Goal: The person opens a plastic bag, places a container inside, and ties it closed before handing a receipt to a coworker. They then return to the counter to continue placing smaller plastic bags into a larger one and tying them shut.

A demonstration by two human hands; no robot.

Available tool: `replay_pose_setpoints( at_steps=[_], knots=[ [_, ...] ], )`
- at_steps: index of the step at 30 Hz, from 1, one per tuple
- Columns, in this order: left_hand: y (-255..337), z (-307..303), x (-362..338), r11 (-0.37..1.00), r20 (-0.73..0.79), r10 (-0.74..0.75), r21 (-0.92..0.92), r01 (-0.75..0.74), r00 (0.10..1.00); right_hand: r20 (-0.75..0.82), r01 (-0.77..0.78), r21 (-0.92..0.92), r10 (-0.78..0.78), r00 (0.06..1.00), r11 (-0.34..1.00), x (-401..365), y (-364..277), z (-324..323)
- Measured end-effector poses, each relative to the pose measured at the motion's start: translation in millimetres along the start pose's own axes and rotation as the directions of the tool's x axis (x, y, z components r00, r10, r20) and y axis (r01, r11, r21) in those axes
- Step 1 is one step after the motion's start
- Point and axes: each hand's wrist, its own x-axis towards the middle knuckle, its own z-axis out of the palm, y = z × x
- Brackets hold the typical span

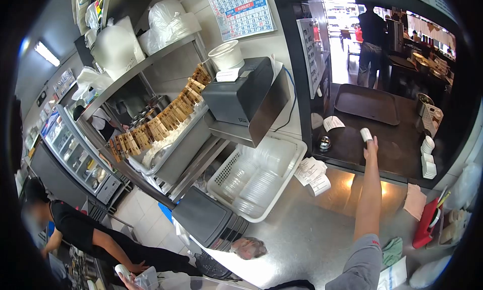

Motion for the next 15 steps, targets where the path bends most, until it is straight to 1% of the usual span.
replay_pose_setpoints(
  at_steps=[2, 3, 4, 5, 6, 7, 8, 9, 10, 11, 12, 13, 14, 15],
  knots=[
    [-3.3, -1.9, 2.9, 0.998, 0.007, -0.028, -0.053, 0.028, 1.000, -0.050, -0.007, -0.322, -0.009, 0.999, 0.947, -21.3, -4.2, -9.6],
    [-5.9, -3.6, 4.8, 0.996, 0.012, -0.044, -0.078, 0.045, 0.999, -0.045, 0.068, -0.307, -0.086, 0.995, 0.949, 3.5, 13.8, -16.8],
    [-8.4, -6.0, 6.9, 0.992, 0.020, -0.062, -0.107, 0.064, 0.998, -0.218, -0.001, -0.396, -0.093, 0.972, 0.918, -20.3, 1.3, -2.4],
    [-12.2, -7.1, 10.2, 0.986, 0.029, -0.082, -0.140, 0.085, 0.996, -0.383, -0.081, -0.469, -0.120, 0.916, 0.879, -45.1, -11.6, 19.0],
    [-15.7, -8.3, 12.7, 0.980, 0.037, -0.103, -0.166, 0.107, 0.994, -0.532, -0.172, -0.523, -0.162, 0.831, 0.835, -68.8, -26.7, 31.7],
    [-20.5, -10.8, 15.3, 0.971, 0.045, -0.123, -0.203, 0.130, 0.991, -0.402, 0.000, -0.586, -0.291, 0.868, 0.810, -74.8, -23.5, 40.1],
    [-24.8, -14.5, 18.7, 0.957, 0.053, -0.147, -0.243, 0.155, 0.988, -0.096, 0.315, -0.420, -0.387, 0.917, 0.851, -83.9, -17.7, 44.8],
    [-30.5, -18.1, 22.8, 0.942, 0.062, -0.168, -0.286, 0.179, 0.984, 0.136, 0.337, -0.229, -0.312, 0.940, 0.913, -131.5, -41.7, 69.2],
    [-36.9, -23.3, 26.1, 0.921, 0.073, -0.192, -0.331, 0.206, 0.979, 0.271, 0.172, -0.150, -0.127, 0.954, 0.974, -186.0, -70.0, 86.8],
    [-43.7, -28.6, 30.6, 0.895, 0.086, -0.211, -0.384, 0.228, 0.974, 0.451, 0.235, -0.104, -0.165, 0.877, 0.967, -219.8, -86.2, 105.5],
    [-50.9, -33.8, 37.4, 0.860, 0.104, -0.232, -0.442, 0.254, 0.967, 0.642, 0.423, -0.051, -0.295, 0.708, 0.905, -247.8, -99.7, 124.8],
    [-58.8, -43.2, 46.7, 0.811, 0.136, -0.248, -0.512, 0.282, 0.959, 0.736, 0.518, 0.070, -0.395, 0.550, 0.852, -278.5, -113.3, 146.6],
    [-67.0, -51.2, 56.8, 0.747, 0.177, -0.258, -0.587, 0.313, 0.950, 0.800, 0.583, 0.204, -0.478, 0.364, 0.786, -307.4, -130.9, 165.1],
    [-78.6, -59.9, 67.5, 0.648, 0.242, -0.255, -0.676, 0.351, 0.936, 0.825, 0.629, 0.222, -0.487, 0.286, 0.745, -330.7, -148.0, 180.5]
  ],
)
